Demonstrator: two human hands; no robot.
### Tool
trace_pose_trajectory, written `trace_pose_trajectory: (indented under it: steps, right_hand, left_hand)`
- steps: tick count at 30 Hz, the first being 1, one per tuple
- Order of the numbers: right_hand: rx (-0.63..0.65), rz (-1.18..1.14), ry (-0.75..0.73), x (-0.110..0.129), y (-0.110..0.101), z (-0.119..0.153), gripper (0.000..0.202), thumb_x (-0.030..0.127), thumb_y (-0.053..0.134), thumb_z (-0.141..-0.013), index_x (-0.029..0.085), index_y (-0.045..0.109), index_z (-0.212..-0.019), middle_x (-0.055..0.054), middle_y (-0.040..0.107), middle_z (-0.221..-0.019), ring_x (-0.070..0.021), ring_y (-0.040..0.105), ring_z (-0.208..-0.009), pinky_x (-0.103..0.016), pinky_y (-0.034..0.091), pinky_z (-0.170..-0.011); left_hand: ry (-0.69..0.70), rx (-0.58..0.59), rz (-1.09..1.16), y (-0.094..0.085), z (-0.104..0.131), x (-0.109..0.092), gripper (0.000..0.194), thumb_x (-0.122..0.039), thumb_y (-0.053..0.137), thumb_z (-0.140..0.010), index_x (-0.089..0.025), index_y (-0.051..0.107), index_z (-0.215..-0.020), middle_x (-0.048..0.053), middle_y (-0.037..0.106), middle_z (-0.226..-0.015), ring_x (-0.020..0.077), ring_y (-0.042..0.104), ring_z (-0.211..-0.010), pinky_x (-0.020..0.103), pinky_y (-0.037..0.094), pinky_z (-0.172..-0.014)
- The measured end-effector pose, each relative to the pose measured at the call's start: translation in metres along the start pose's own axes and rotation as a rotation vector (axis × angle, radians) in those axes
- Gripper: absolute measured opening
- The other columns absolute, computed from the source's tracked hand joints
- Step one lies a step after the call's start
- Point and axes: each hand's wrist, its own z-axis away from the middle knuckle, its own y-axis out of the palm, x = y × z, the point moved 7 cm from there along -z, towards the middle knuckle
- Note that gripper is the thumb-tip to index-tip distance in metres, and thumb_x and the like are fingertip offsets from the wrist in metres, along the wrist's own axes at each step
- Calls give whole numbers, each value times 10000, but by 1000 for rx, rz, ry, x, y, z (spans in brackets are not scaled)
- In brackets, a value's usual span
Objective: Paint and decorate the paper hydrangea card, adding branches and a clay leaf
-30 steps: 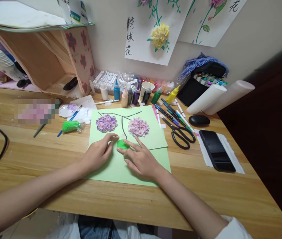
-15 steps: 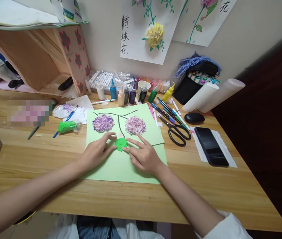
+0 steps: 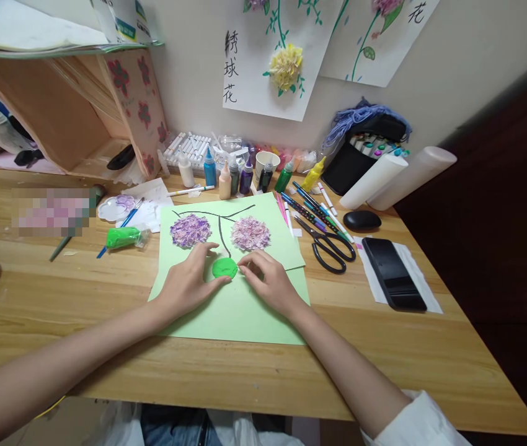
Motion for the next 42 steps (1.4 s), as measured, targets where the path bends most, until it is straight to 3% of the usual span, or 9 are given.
trace_pose_trajectory:
  steps: [4, 10, 16, 21, 25, 29, 32, 37, 42]
  right_hand:
    - [19, 70, -129, 5, 5, 3, 256, 226, 480, -913, 210, 629, -1120, -63, 593, -878, -162, 571, -764, -288, 487, -636]
    - [51, 307, -346, 18, 15, 13, 295, 154, 465, -885, 170, 621, -1135, -81, 585, -834, -186, 538, -773, -314, 489, -656]
    - [-1, 398, -381, 25, 11, 15, 350, 136, 454, -876, 191, 590, -1193, -80, 613, -879, -182, 535, -767, -311, 479, -657]
    - [64, 519, -400, 27, 18, 17, 285, 169, 472, -869, 182, 657, -1086, -52, 576, -712, -192, 470, -685, -317, 426, -598]
    - [61, 551, -416, 29, 18, 17, 330, 184, 461, -881, 169, 609, -1176, -63, 596, -788, -195, 461, -711, -328, 414, -642]
    - [158, 579, -426, 30, 24, 16, 370, 291, 460, -907, 158, 576, -1232, -75, 592, -834, -205, 458, -749, -345, 405, -692]
    - [193, 585, -409, 28, 26, 15, 357, 311, 437, -922, 185, 589, -1219, -65, 575, -808, -206, 450, -750, -350, 394, -714]
    - [217, 593, -299, 21, 27, 11, 478, 393, 433, -920, 188, 464, -1351, -80, 558, -884, -221, 455, -794, -365, 400, -743]
    - [236, 605, -274, 20, 31, 9, 480, 424, 394, -931, 153, 507, -1311, -94, 567, -878, -239, 463, -822, -398, 419, -771]
  left_hand:
    - [-22, 2, -14, -1, 1, 0, 520, -496, 579, -820, -215, 375, -1207, 82, 560, -1153, 246, 621, -930, 310, 467, -613]
    - [-7, 29, -29, 1, 1, 2, 409, -502, 394, -916, -197, 392, -1189, 90, 542, -1163, 241, 616, -926, 337, 479, -654]
    - [-24, 25, -4, 2, -1, 6, 304, -386, 299, -965, -205, 401, -1186, 84, 548, -1161, 229, 604, -955, 345, 487, -701]
    - [-13, 20, 20, 1, 0, 6, 294, -353, 282, -967, -202, 401, -1190, 84, 543, -1168, 229, 584, -1007, 352, 493, -737]
    - [-20, 22, 39, 1, 1, 7, 303, -342, 259, -972, -196, 395, -1200, 81, 544, -1167, 226, 586, -999, 360, 496, -738]
    - [-25, 14, 50, -1, 1, 6, 309, -343, 246, -975, -196, 394, -1204, 82, 542, -1177, 228, 582, -1007, 370, 491, -759]
    - [-26, 14, 57, -1, 1, 6, 316, -346, 237, -975, -201, 397, -1206, 84, 546, -1172, 225, 589, -1003, 361, 489, -766]
    - [-32, 5, 72, 0, 1, 7, 335, -359, 226, -977, -202, 395, -1218, 85, 547, -1164, 224, 592, -998, 361, 488, -779]
    - [-27, 9, 85, 0, 1, 7, 327, -346, 226, -977, -201, 391, -1219, 88, 542, -1181, 229, 582, -1023, 376, 486, -800]
